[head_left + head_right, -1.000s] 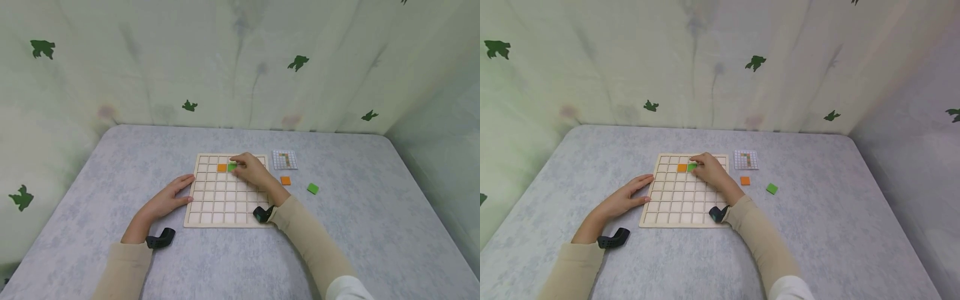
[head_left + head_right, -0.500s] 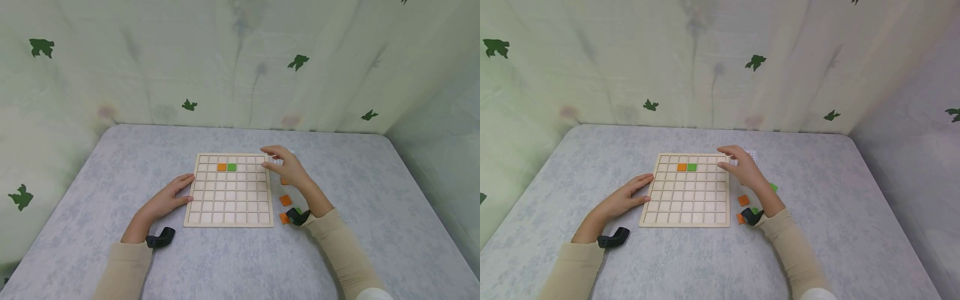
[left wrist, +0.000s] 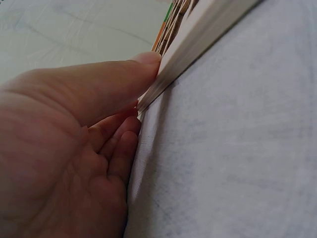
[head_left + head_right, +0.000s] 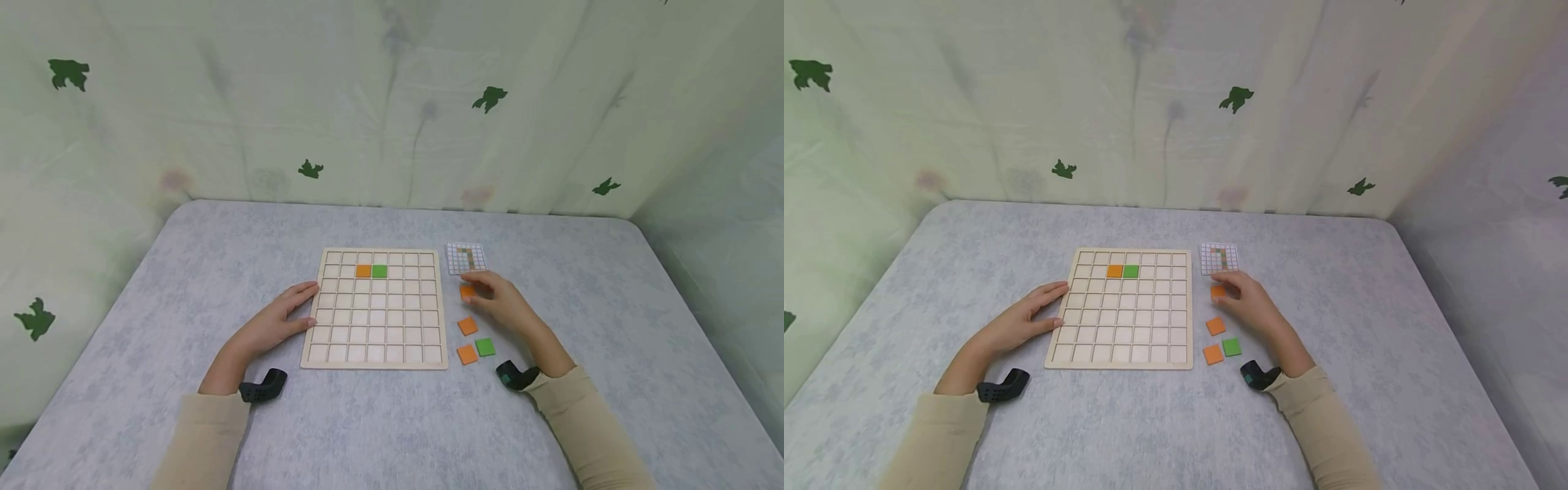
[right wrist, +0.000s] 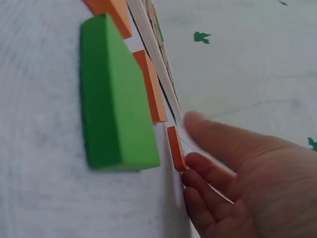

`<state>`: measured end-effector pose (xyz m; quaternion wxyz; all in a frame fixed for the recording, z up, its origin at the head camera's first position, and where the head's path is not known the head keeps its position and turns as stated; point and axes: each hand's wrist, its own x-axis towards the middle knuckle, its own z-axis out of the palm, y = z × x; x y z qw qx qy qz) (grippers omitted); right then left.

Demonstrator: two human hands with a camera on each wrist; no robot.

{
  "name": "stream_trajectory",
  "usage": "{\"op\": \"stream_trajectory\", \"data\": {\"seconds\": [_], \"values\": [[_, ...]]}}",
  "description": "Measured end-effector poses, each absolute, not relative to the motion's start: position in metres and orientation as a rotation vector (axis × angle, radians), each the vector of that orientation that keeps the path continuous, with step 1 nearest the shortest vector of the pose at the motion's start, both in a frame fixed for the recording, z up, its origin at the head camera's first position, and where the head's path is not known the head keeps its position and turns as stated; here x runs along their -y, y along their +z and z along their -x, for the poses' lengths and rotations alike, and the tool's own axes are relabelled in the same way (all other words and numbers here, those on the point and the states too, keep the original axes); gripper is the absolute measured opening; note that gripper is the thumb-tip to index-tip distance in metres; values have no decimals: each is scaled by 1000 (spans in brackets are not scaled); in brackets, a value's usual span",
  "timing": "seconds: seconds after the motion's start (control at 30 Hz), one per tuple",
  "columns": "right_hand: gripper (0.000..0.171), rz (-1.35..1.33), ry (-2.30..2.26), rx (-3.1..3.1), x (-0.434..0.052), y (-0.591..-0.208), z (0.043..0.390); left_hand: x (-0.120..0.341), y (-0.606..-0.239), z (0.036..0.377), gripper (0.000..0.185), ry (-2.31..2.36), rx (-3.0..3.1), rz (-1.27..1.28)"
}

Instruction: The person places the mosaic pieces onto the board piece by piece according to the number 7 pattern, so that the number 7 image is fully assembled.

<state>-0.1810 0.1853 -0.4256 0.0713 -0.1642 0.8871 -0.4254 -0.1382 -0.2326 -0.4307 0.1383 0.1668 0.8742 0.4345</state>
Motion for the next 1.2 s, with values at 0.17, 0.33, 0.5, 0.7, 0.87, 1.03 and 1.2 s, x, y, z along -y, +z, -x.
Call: {"op": "stream_trajectory", "data": {"seconds": [0.17, 0.33, 0.5, 0.7, 0.87, 1.03, 1.2], "values": [[37, 533, -1184, -2721, -190, -433, 183, 233, -432, 139, 68, 1244, -2539, -488], [30, 526, -1137, -2753, -190, -431, 184, 232, -430, 139, 67, 1242, -2539, -488], [30, 552, -1173, -2762, -186, -415, 184, 232, -428, 139, 67, 1251, -2529, -480], [34, 692, -1265, -2747, -166, -395, 192, 232, -430, 140, 67, 1238, -2537, -476], [34, 799, -1382, -2700, -134, -386, 202, 233, -431, 139, 67, 1220, -2546, -481], [35, 837, -1446, -2668, -102, -390, 214, 233, -430, 139, 67, 1216, -2554, -488], [34, 793, -1410, -2632, -80, -404, 224, 232, -430, 140, 67, 1214, -2551, -476]]}}
